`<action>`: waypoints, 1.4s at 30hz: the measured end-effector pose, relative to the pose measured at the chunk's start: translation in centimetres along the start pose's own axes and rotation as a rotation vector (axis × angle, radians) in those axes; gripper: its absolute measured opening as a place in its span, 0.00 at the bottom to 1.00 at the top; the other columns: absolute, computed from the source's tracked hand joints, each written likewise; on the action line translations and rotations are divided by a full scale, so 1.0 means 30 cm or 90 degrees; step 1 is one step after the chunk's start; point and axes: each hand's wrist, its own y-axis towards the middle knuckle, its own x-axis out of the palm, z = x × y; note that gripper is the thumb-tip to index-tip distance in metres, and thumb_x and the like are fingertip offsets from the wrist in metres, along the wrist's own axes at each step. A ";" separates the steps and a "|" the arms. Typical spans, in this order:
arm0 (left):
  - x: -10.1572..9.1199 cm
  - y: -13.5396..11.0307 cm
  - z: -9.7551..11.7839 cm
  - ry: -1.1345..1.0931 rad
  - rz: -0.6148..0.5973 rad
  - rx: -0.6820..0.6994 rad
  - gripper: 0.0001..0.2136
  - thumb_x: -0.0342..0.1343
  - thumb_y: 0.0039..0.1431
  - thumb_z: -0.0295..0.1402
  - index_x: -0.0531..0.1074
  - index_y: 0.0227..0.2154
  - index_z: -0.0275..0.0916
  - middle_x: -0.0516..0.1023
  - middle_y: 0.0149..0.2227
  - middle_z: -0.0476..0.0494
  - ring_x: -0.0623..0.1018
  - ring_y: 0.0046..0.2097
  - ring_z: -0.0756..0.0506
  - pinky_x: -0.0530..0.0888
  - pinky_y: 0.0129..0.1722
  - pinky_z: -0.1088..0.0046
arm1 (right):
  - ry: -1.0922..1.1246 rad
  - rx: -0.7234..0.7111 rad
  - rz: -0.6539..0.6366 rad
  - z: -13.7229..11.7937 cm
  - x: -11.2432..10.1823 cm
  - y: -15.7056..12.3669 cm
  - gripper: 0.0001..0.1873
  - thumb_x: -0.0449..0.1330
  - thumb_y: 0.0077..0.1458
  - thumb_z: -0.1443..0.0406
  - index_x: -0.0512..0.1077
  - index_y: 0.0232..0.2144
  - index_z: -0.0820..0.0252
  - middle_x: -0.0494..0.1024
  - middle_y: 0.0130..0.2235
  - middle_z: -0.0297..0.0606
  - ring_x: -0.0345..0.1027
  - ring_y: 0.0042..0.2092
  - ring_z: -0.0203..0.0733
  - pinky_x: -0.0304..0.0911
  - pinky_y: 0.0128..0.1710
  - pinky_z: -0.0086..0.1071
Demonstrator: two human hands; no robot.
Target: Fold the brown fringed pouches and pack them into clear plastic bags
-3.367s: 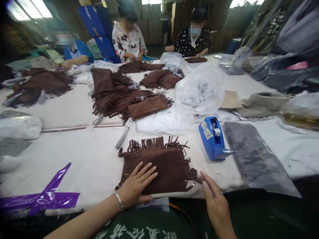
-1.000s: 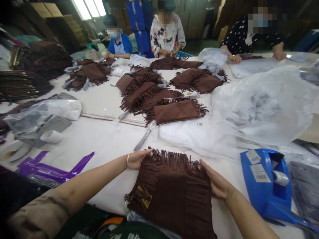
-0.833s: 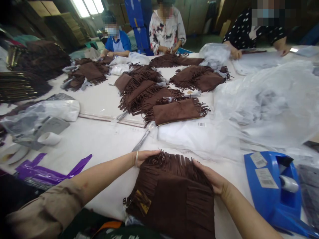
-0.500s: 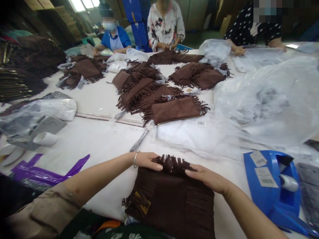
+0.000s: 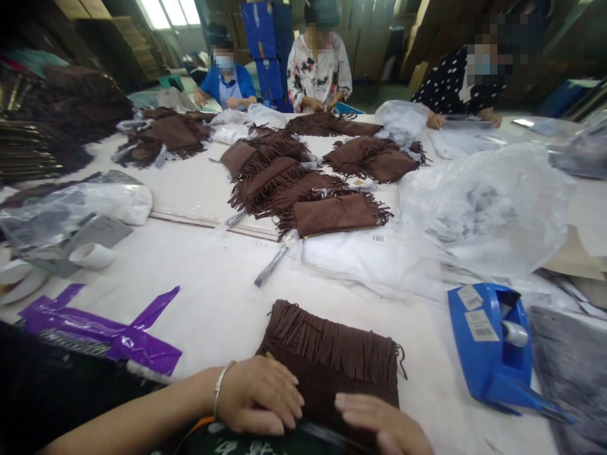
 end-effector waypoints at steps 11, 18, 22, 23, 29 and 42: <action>-0.097 0.037 -0.199 0.295 0.287 -0.282 0.18 0.53 0.59 0.38 0.68 0.50 0.37 0.70 0.54 0.39 0.62 0.61 0.40 0.59 0.60 0.57 | -0.251 -0.030 -0.009 -0.019 0.126 0.374 0.21 0.53 0.58 0.57 0.65 0.54 0.46 0.66 0.58 0.34 0.55 0.60 0.46 0.44 0.63 0.50; 0.049 -0.017 -0.107 0.454 0.228 -0.224 0.17 0.47 0.62 0.30 0.63 0.54 0.38 0.63 0.59 0.40 0.57 0.63 0.41 0.53 0.62 0.52 | -0.350 -0.272 -0.158 0.046 0.196 0.109 0.27 0.56 0.55 0.66 0.60 0.57 0.43 0.70 0.54 0.33 0.60 0.58 0.48 0.52 0.59 0.54; 0.040 -0.009 -0.104 0.482 0.239 -0.213 0.16 0.47 0.62 0.29 0.63 0.52 0.39 0.67 0.56 0.41 0.63 0.59 0.42 0.57 0.60 0.54 | -0.291 -0.168 0.073 0.057 0.057 0.016 0.20 0.52 0.57 0.65 0.66 0.52 0.44 0.73 0.51 0.33 0.63 0.55 0.46 0.54 0.59 0.48; 0.031 0.004 -0.107 0.484 0.250 -0.218 0.15 0.48 0.62 0.30 0.64 0.52 0.40 0.69 0.53 0.42 0.65 0.57 0.42 0.59 0.59 0.55 | -0.288 -0.064 0.184 0.062 0.005 0.010 0.18 0.51 0.58 0.62 0.67 0.51 0.45 0.72 0.53 0.34 0.62 0.56 0.46 0.53 0.59 0.48; -0.012 0.120 -0.088 0.539 0.217 -0.309 0.13 0.49 0.59 0.26 0.68 0.46 0.40 0.72 0.38 0.43 0.69 0.44 0.41 0.66 0.46 0.58 | -0.293 0.193 0.291 0.125 -0.195 0.082 0.30 0.53 0.54 0.51 0.59 0.57 0.52 0.71 0.53 0.39 0.64 0.54 0.47 0.57 0.57 0.46; 0.060 0.073 -0.050 0.485 0.217 -0.338 0.06 0.49 0.59 0.25 0.70 0.37 0.39 0.70 0.35 0.43 0.67 0.40 0.43 0.68 0.42 0.62 | -0.393 0.132 0.329 0.082 -0.021 0.011 0.16 0.51 0.58 0.54 0.71 0.42 0.53 0.76 0.43 0.38 0.68 0.45 0.44 0.62 0.48 0.38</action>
